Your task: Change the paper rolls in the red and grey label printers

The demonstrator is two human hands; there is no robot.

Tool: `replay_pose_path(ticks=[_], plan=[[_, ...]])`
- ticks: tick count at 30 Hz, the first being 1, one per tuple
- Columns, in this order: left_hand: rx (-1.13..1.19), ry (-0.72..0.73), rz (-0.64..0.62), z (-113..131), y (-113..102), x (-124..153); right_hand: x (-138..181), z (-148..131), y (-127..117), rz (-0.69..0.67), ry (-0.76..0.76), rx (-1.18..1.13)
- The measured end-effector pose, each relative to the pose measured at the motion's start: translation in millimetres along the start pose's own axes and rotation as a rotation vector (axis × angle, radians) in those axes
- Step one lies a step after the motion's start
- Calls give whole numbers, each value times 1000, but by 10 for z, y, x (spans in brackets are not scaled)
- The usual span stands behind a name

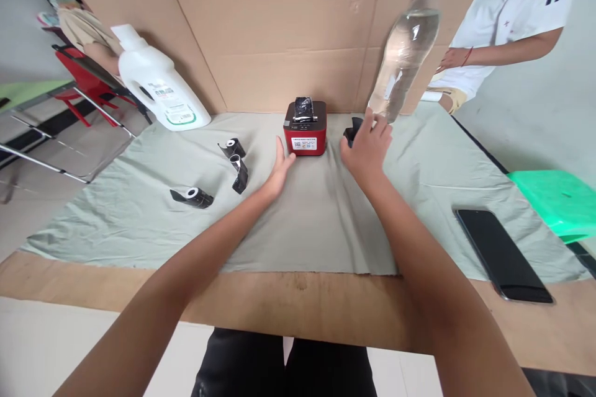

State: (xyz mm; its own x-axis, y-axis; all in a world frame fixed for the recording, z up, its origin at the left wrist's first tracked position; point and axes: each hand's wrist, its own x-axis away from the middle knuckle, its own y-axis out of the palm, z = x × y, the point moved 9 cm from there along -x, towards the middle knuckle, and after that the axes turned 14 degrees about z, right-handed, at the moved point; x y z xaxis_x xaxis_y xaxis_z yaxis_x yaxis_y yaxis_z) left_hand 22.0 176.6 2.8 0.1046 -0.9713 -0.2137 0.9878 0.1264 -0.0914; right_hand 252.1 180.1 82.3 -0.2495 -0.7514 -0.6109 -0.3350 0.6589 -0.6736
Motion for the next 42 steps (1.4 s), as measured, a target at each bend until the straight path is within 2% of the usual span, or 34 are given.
replay_pose_path(ticks=[4,7,9,13,18,20,23,27,31,42], plan=[[-67,34,-159,119,63,627,138,430,184,-126,202,112],[-95,82,-211,216,78,829,155,575,305,-160,357,92],[-121,102,-211,229,73,862,184,564,268,-139,410,76],[-221,152,-255,198,129,867,434,341,-26,-39,371,-1],[-280,185,-286,203,135,865,1138,-100,-398,86,270,-148],[-299,216,-285,238,105,886,1411,-287,-444,81,232,-158],[-414,217,-259,238,25,933,1672,-424,-443,61,247,-119],[-602,218,-286,221,-18,1097,1776,-434,-421,44,260,-81],[-681,228,-275,227,-28,1220,1780,-416,-403,47,235,-82],[-764,219,-245,203,-11,1214,1752,-372,-295,53,181,-115]])
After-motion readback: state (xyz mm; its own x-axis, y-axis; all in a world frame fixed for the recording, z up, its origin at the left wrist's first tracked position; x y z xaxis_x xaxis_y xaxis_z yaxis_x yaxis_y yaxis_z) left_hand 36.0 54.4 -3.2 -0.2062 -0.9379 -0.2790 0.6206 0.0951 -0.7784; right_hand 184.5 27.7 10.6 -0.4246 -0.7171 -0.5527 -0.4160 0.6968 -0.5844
